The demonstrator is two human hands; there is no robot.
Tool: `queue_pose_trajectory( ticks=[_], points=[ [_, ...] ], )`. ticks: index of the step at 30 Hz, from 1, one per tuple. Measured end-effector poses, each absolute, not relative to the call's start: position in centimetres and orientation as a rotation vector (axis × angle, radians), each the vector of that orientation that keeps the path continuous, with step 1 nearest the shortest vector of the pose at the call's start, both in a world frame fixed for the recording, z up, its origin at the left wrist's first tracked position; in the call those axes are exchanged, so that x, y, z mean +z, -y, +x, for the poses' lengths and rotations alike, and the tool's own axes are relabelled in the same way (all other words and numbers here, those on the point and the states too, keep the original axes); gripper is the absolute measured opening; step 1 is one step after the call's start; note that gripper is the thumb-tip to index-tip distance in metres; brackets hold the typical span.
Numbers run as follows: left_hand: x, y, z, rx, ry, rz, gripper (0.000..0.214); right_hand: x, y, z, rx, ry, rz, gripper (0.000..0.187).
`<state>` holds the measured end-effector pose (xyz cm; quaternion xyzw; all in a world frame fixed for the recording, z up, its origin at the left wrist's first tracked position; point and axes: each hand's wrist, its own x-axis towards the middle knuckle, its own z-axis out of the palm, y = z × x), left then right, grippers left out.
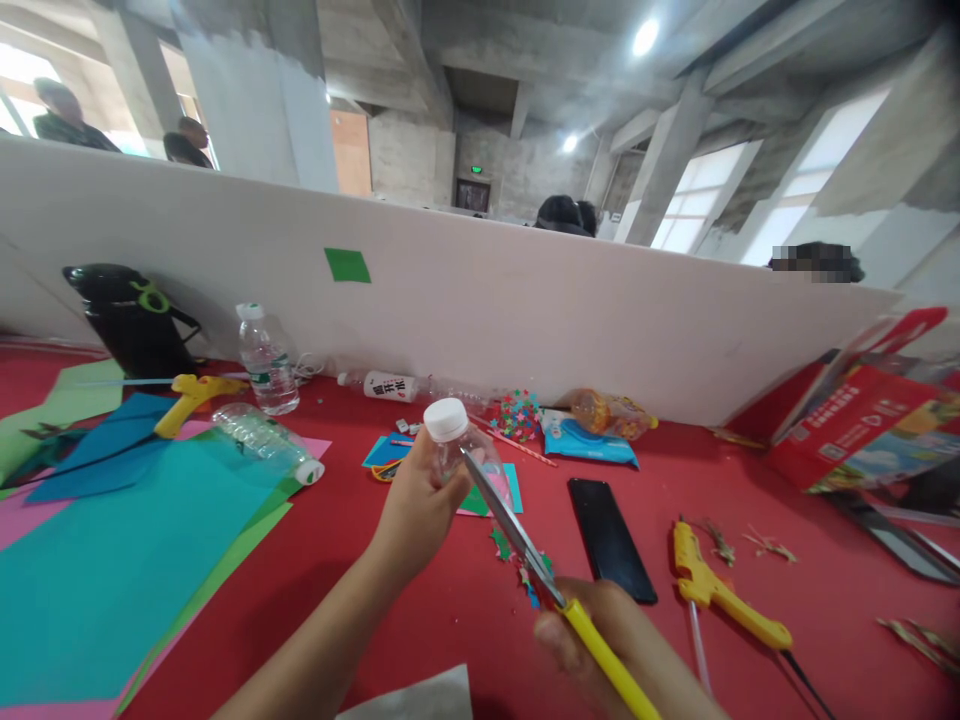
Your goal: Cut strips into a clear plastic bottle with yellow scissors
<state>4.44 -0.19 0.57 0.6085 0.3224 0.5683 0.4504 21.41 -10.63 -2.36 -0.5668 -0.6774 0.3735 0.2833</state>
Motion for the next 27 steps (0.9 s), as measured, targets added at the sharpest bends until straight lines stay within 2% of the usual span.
queue_pose_trajectory(
  ticks=[15, 23, 27],
  points=[
    [1.0, 0.4, 4.9, 1.398, -0.886, 1.429, 0.017, -1.9, 10.9, 21.8, 1.078, 1.800, -1.492, 0.065],
    [1.0, -1.1, 3.8, 1.369, -0.832, 1.013, 0.020, -2.4, 10.5, 22.2, 1.145, 1.656, -1.454, 0.062],
    [0.8, 0.3, 4.7, 1.110, -0.685, 0.964, 0.019, -1.6, 8.7, 22.1, 0.962, 1.489, -1.530, 0.045]
  ],
)
